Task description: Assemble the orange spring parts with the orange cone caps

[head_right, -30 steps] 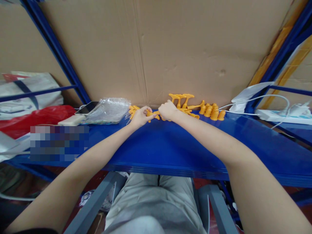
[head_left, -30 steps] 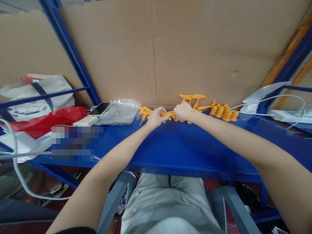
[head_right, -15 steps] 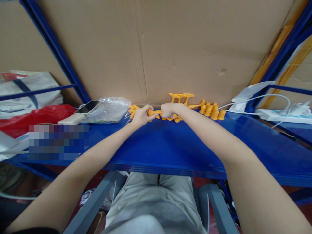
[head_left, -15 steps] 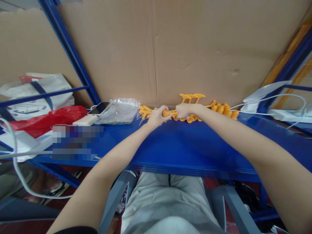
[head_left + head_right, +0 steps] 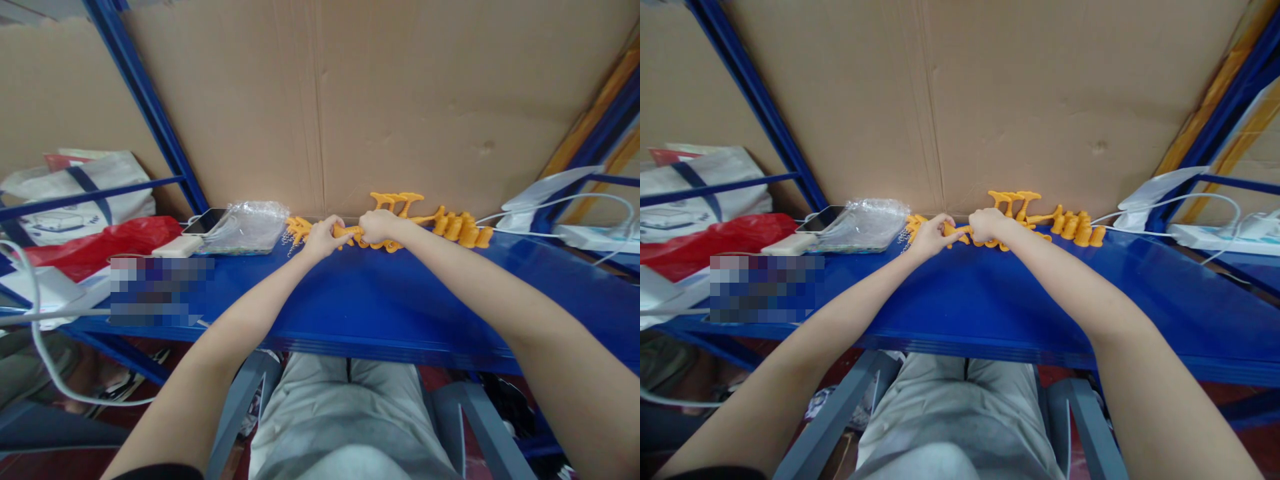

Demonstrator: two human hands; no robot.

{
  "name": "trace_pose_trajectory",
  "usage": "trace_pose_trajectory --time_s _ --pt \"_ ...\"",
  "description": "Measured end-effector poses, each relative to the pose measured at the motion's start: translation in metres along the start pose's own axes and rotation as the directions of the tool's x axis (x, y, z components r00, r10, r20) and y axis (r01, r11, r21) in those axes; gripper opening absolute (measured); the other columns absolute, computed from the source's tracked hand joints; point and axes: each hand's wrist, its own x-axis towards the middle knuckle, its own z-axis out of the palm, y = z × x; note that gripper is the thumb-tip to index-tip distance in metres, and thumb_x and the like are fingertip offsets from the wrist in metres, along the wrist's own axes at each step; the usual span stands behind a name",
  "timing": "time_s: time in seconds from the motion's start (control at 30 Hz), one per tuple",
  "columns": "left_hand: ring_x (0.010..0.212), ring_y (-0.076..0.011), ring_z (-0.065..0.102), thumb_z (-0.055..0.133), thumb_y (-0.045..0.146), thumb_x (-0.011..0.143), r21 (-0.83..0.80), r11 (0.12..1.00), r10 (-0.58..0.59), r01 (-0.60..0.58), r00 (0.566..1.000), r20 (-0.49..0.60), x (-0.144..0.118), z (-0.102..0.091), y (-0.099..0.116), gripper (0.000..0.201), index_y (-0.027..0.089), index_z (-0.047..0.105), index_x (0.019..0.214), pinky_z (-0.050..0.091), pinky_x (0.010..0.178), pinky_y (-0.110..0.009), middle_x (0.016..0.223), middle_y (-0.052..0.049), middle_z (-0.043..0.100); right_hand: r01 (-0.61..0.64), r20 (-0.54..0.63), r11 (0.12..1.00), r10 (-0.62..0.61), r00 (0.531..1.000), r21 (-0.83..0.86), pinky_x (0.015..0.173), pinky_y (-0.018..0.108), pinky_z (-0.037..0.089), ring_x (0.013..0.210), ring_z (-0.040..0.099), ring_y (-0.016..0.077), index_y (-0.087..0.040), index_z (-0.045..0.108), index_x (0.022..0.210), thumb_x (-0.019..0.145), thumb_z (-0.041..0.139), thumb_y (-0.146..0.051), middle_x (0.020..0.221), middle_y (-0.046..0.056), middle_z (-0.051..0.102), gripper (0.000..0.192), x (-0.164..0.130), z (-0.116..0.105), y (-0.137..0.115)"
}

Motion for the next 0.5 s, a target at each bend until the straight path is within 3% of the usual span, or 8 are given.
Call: trace_pose_trajectory --time_s 0.13,0.5 --pt "0.048 -0.01 0.051 0.083 0.037 0.081 0.103 0.993 0.053 -0.051 0.998 -0.02 -0.0008 -0.0013 0.0002 0.03 0.021 0.059 0.088 0.033 0.053 -0.021 0.052 0.01 0.05 0.003 0.004 1.0 -0.003 1.0 0.018 0.069 0.034 0.054 0.089 0.077 0.0317 -0.011 0.081 0.116 0.086 0.064 -0.025 0.097 0.021 0.08 0.037 0.0008 0.0025 0.0009" --pt "0.059 -0.0144 0.059 0.082 0.038 0.082 0.272 0.956 0.115 -0.107 0.993 -0.014 0.0001 -0.0003 -0.0009 0.028 0.022 0.06 0.091 0.041 0.063 -0.023 0.061 0.006 0.061 0.006 0.052 0.997 -0.01 0.999 0.081 0.064 0.032 0.05 0.085 0.077 0.0306 -0.01 0.081 0.113 0.087 0.061 -0.029 0.095 0.02 0.08 0.038 0.0028 0.0079 0.0022"
